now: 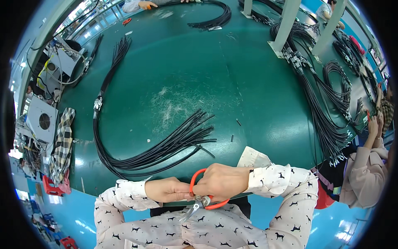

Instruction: The person strips the ends of wires in a cable bundle using pliers, places the bundle aside, and then strips the wire ends of another cable bundle using the pliers.

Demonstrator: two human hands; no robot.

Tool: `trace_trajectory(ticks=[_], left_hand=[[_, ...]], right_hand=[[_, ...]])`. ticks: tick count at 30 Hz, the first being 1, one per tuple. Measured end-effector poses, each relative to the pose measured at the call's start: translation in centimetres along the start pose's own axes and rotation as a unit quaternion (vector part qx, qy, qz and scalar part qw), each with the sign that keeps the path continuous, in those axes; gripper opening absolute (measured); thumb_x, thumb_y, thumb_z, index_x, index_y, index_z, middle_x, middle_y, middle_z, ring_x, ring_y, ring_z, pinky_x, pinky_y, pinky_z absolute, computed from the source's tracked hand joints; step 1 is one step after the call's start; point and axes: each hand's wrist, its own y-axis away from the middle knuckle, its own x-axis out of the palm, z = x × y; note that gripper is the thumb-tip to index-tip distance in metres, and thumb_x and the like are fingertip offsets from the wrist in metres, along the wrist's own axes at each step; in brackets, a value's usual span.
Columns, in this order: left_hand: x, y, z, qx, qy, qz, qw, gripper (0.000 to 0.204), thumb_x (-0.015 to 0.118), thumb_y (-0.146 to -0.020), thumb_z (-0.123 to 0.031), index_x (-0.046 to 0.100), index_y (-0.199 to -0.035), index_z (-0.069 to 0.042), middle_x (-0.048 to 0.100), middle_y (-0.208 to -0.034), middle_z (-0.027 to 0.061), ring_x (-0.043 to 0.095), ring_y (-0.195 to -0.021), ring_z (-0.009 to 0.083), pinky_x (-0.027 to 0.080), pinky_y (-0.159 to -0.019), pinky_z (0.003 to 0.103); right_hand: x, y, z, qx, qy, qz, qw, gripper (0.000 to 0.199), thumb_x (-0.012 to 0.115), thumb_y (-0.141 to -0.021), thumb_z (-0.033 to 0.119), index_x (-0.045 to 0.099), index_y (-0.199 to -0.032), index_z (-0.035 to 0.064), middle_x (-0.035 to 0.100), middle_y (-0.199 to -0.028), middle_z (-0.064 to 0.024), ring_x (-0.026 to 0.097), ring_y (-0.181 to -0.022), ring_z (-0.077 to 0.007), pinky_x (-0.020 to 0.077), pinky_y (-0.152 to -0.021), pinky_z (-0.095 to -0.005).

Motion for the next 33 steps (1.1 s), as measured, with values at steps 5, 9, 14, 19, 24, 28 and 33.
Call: trace_trajectory(ticks=[5,9,14,19,24,28,33], left_hand=[[0.4,0.1,0.5,0.015,-0.002,0.010,1.000,0.026,0.037,-0.092,-0.021,0.049,-0.106,-0.002,0.052,-0.079,0.0055,0.050,-0.073,0.0158,0.042,-0.067,0.027],[0.3,0.0,-0.1,-0.009,0.001,0.032,0.999,0.027,0.037,-0.092,-0.021,0.049,-0.106,-0.002,0.051,-0.079,0.0046,0.050,-0.073,0.0142,0.041,-0.066,0.026],[0.6,-0.1,-0.4,0.030,0.027,0.021,0.999,0.021,0.037,-0.092,-0.019,0.049,-0.092,-0.002,0.043,-0.069,0.0022,0.037,-0.060,0.0076,0.035,-0.056,0.021],[0.3,0.0,-1.0,-0.042,0.000,-0.019,0.999,0.023,0.037,-0.092,-0.020,0.049,-0.099,-0.001,0.052,-0.079,0.0052,0.049,-0.072,0.0144,0.041,-0.065,0.027],[1.6,-0.1,0.2,0.031,-0.077,-0.053,0.995,0.020,0.037,-0.092,-0.017,0.048,-0.096,-0.001,0.052,-0.079,0.0077,0.050,-0.071,0.0179,0.041,-0.066,0.028],[1.3,0.0,-0.3,0.002,-0.075,0.001,0.997,0.020,0.036,-0.091,-0.014,0.046,-0.101,0.000,0.052,-0.083,0.0099,0.050,-0.075,0.0225,0.041,-0.069,0.030],[1.1,0.0,0.0,0.020,-0.043,0.028,0.998,0.020,0.035,-0.092,-0.013,0.043,-0.105,0.000,0.052,-0.085,0.0111,0.050,-0.075,0.0240,0.041,-0.069,0.031]], right_hand=[[0.2,0.0,0.6,-0.010,0.004,-0.004,1.000,0.019,0.063,-0.064,0.009,0.046,-0.071,0.0047,0.048,-0.053,-0.0060,0.049,-0.047,-0.0236,0.0362,-0.043,-0.0327],[0.3,0.3,0.8,-0.016,-0.006,-0.009,1.000,0.019,0.063,-0.064,0.009,0.046,-0.070,0.0045,0.048,-0.054,-0.0060,0.049,-0.047,-0.0240,0.0365,-0.043,-0.0332],[0.3,0.3,0.9,-0.017,-0.012,0.004,1.000,0.019,0.063,-0.065,0.010,0.046,-0.070,0.0044,0.049,-0.055,-0.0065,0.050,-0.048,-0.0247,0.0376,-0.043,-0.0344],[-1.1,0.2,0.8,-0.001,0.051,-0.003,0.999,0.018,0.063,-0.065,0.010,0.046,-0.070,0.0045,0.050,-0.055,-0.0073,0.051,-0.049,-0.0252,0.0386,-0.043,-0.0348],[-0.6,0.4,1.3,0.001,0.073,0.045,0.996,0.018,0.063,-0.066,0.011,0.047,-0.070,0.0047,0.050,-0.055,-0.0076,0.051,-0.049,-0.0253,0.0386,-0.043,-0.0345],[0.5,1.0,0.9,-0.013,0.014,0.026,0.999,0.018,0.063,-0.065,0.012,0.047,-0.070,0.0047,0.050,-0.055,-0.0070,0.050,-0.048,-0.0250,0.0380,-0.043,-0.0340],[1.1,1.2,0.5,-0.020,-0.045,-0.013,0.999,0.018,0.063,-0.064,0.011,0.047,-0.070,0.0050,0.050,-0.056,-0.0064,0.050,-0.048,-0.0243,0.0370,-0.042,-0.0330]])
